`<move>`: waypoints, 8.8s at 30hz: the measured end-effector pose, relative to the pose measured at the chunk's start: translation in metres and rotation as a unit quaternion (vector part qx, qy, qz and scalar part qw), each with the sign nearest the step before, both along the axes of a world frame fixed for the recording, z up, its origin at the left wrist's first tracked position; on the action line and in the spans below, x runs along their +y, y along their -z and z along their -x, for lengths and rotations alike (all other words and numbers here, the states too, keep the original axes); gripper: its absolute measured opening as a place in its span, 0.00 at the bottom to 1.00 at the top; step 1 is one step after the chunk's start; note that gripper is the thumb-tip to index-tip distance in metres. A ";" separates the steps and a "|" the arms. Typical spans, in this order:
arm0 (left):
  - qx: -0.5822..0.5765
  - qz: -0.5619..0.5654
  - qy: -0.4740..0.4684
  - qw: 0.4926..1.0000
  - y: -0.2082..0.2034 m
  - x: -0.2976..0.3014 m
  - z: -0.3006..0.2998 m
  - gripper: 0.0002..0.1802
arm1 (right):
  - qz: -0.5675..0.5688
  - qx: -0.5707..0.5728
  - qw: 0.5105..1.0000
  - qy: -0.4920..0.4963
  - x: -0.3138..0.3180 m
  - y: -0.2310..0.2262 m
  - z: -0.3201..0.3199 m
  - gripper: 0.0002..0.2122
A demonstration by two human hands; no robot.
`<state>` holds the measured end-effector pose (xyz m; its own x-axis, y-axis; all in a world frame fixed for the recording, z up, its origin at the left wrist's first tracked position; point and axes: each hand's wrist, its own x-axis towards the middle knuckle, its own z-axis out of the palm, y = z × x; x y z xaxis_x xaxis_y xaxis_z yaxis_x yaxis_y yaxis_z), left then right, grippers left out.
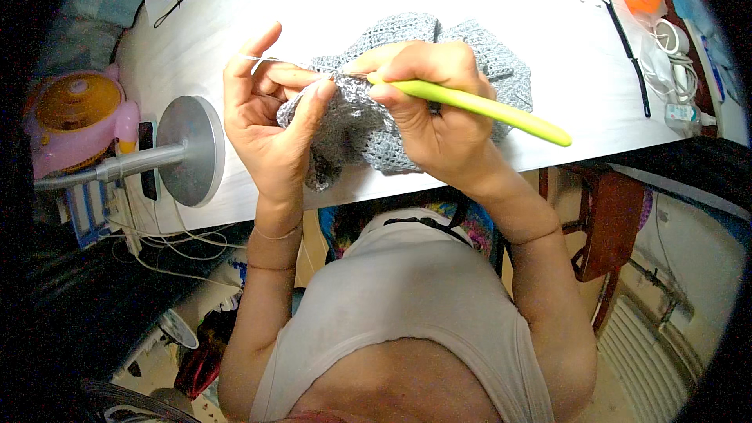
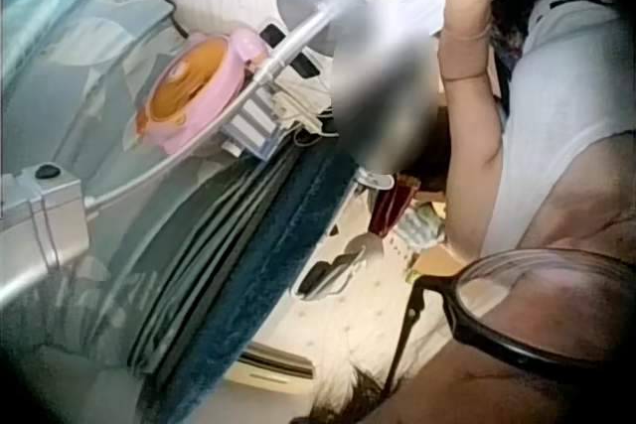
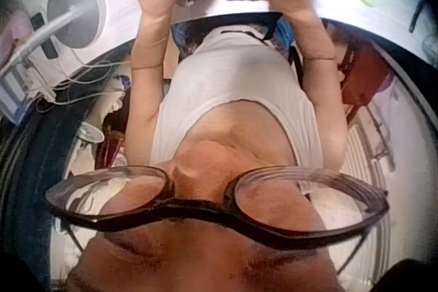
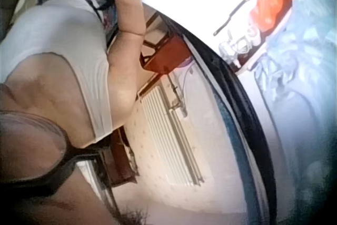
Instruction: The person crochets a piece of fabric by looping yarn with a crochet hook.
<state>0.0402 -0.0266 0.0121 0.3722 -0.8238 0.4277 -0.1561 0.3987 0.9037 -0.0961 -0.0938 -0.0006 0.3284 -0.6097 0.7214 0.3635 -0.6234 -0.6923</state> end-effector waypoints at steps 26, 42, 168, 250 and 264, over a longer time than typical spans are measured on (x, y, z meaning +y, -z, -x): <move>0.037 0.085 0.002 0.996 0.004 0.020 0.032 0.33 | -0.033 -0.088 0.995 -0.022 0.035 0.009 0.021 0.11; -0.122 0.130 -0.059 0.982 0.007 0.021 0.035 0.29 | -0.393 -0.182 0.888 -0.152 0.037 0.010 0.014 0.08; -0.162 0.122 0.115 0.972 -0.115 0.010 0.004 0.38 | -0.264 0.045 0.896 -0.355 -0.020 -0.119 0.028 0.15; 0.260 0.163 0.065 0.950 -0.036 0.025 0.003 0.28 | 0.025 0.360 0.930 -0.072 -0.120 -0.069 0.147 0.06; 0.019 0.119 -0.005 0.993 -0.010 0.014 0.049 0.27 | -0.004 0.143 0.976 -0.164 -0.003 -0.031 0.032 0.29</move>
<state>-0.0091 -0.0125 0.0216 0.3996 -0.6967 0.5958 -0.1283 0.6010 0.7889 -0.1284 -0.0968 0.0307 0.6939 -0.4436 0.5672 0.3331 -0.5006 -0.7990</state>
